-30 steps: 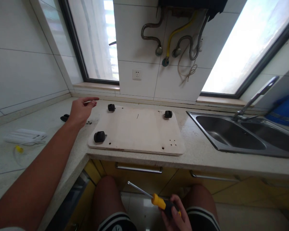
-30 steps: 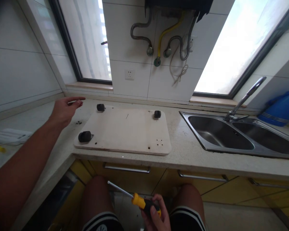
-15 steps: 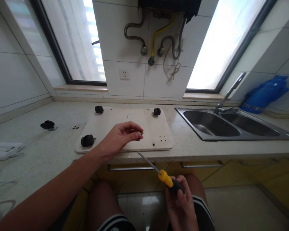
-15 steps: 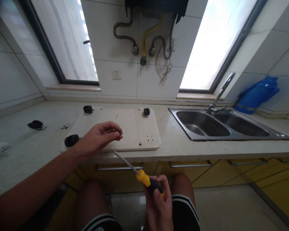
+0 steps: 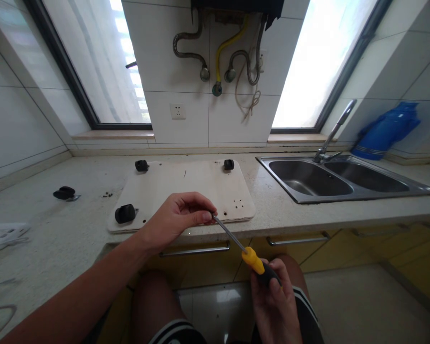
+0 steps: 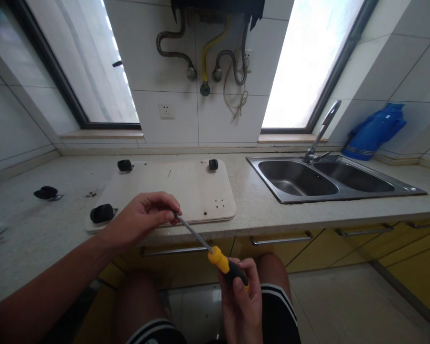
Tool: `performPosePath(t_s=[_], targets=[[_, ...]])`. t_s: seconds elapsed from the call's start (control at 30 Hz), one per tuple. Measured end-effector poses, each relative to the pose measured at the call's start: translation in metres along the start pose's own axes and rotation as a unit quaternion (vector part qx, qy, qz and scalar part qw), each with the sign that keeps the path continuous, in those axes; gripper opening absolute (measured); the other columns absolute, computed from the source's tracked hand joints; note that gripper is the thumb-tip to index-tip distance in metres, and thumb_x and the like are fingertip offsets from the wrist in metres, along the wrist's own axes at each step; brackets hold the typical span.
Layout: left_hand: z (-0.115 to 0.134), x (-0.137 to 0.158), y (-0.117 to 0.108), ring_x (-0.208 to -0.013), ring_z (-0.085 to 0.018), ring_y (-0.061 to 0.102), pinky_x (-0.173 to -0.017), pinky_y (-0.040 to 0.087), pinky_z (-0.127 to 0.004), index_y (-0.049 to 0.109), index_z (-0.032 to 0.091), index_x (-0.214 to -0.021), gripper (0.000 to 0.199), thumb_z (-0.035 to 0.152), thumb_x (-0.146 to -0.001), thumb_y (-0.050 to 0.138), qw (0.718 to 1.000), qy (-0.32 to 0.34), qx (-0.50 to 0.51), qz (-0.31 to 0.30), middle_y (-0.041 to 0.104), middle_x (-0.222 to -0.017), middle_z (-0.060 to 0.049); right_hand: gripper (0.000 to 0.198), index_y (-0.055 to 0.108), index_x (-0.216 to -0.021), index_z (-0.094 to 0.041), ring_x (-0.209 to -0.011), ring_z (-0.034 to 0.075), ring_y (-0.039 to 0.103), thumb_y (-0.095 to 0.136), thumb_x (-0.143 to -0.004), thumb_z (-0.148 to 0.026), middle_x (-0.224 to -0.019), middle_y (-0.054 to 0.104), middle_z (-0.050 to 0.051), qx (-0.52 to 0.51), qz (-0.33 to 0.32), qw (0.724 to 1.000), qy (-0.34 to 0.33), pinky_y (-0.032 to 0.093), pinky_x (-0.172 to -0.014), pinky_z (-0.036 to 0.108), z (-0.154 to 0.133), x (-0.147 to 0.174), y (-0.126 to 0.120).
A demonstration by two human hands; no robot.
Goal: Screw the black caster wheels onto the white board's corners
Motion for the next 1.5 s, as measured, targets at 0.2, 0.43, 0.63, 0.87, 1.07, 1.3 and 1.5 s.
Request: performPosePath(t_s=[0.2, 0.43, 0.63, 0.87, 1.07, 1.3, 1.5], targets=[[0.004, 0.000, 0.003, -0.086, -0.017, 0.080, -0.086, 0.067, -0.028, 0.088, 0.020, -0.093, 0.013, 0.024, -0.083, 0.095, 0.999, 0.001, -0.045, -0.009, 0.084, -0.092, -0.005, 0.046, 0.075, -0.102, -0.029, -0.104, 0.018, 0.082, 0.106, -0.070, -0.041, -0.108, 0.081, 0.001, -0.001, 0.001, 1.000, 0.000, 0.068, -0.095, 0.028, -0.004, 0.001, 0.000], [0.004, -0.001, 0.003, -0.090, -0.021, 0.082, -0.090, 0.069, -0.033, 0.087, 0.020, -0.094, 0.013, 0.027, -0.085, 0.093, 0.996, 0.000, -0.082, -0.021, 0.085, -0.093, -0.006, 0.045, 0.077, -0.100, -0.028, -0.103, 0.018, 0.082, 0.106, -0.069, -0.043, -0.105, 0.080, 0.000, 0.016, -0.005, 0.999, -0.031, 0.068, -0.095, 0.028, -0.010, 0.002, 0.001], [-0.002, -0.002, 0.001, -0.090, -0.022, 0.083, -0.091, 0.070, -0.035, 0.086, 0.020, -0.096, 0.015, 0.029, -0.086, 0.092, 0.996, -0.006, -0.085, -0.022, 0.085, -0.094, -0.007, 0.048, 0.072, -0.101, -0.029, -0.107, 0.020, 0.080, 0.106, -0.069, -0.043, -0.108, 0.080, 0.001, 0.033, 0.005, 0.999, -0.021, 0.066, -0.102, 0.034, -0.006, 0.001, -0.006], [-0.005, -0.001, 0.007, -0.095, -0.021, 0.082, -0.091, 0.069, -0.033, 0.082, 0.022, -0.115, 0.028, 0.028, -0.090, 0.091, 0.998, 0.009, -0.049, -0.033, 0.083, -0.101, -0.007, 0.048, 0.072, -0.101, -0.029, -0.110, 0.020, 0.079, 0.106, -0.069, -0.043, -0.110, 0.080, 0.001, 0.020, 0.005, 1.000, -0.003, 0.066, -0.102, 0.034, 0.002, -0.004, -0.014], [-0.025, -0.003, 0.000, -0.102, -0.022, 0.081, -0.095, 0.068, -0.036, 0.073, 0.025, -0.138, 0.052, 0.031, -0.090, 0.092, 0.997, -0.003, -0.074, -0.015, 0.082, -0.117, -0.010, 0.050, 0.072, -0.108, -0.029, -0.119, 0.023, 0.076, 0.104, -0.072, -0.044, -0.118, 0.079, 0.004, 0.015, 0.013, 1.000, 0.019, 0.065, -0.105, 0.037, 0.006, -0.015, -0.039], [-0.046, -0.069, 0.000, -0.112, -0.027, 0.078, -0.099, 0.065, -0.042, 0.076, 0.025, -0.127, 0.035, 0.046, -0.099, 0.079, 0.964, 0.025, -0.261, 0.038, 0.080, -0.124, -0.011, 0.047, 0.074, -0.112, -0.033, -0.117, 0.020, 0.077, 0.101, -0.077, -0.047, -0.122, 0.080, 0.001, 0.044, 0.038, 0.997, -0.046, 0.064, -0.105, 0.034, -0.038, -0.051, -0.053], [-0.036, -0.184, 0.006, -0.132, -0.039, 0.061, -0.117, 0.050, -0.059, 0.071, 0.017, -0.133, 0.048, 0.032, -0.091, 0.087, 0.826, 0.177, -0.511, 0.158, 0.068, -0.142, -0.018, 0.051, 0.073, -0.100, -0.027, -0.100, 0.015, 0.080, 0.107, -0.066, -0.045, -0.104, 0.083, -0.002, 0.062, 0.089, 0.974, -0.197, 0.065, -0.094, 0.028, -0.107, -0.094, -0.013]])
Point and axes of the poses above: each hand's wrist, its own x-axis away from the middle knuckle, its own y-axis out of the palm, z = x × y, the point moved 9 cm from there along -x, towards the middle knuckle
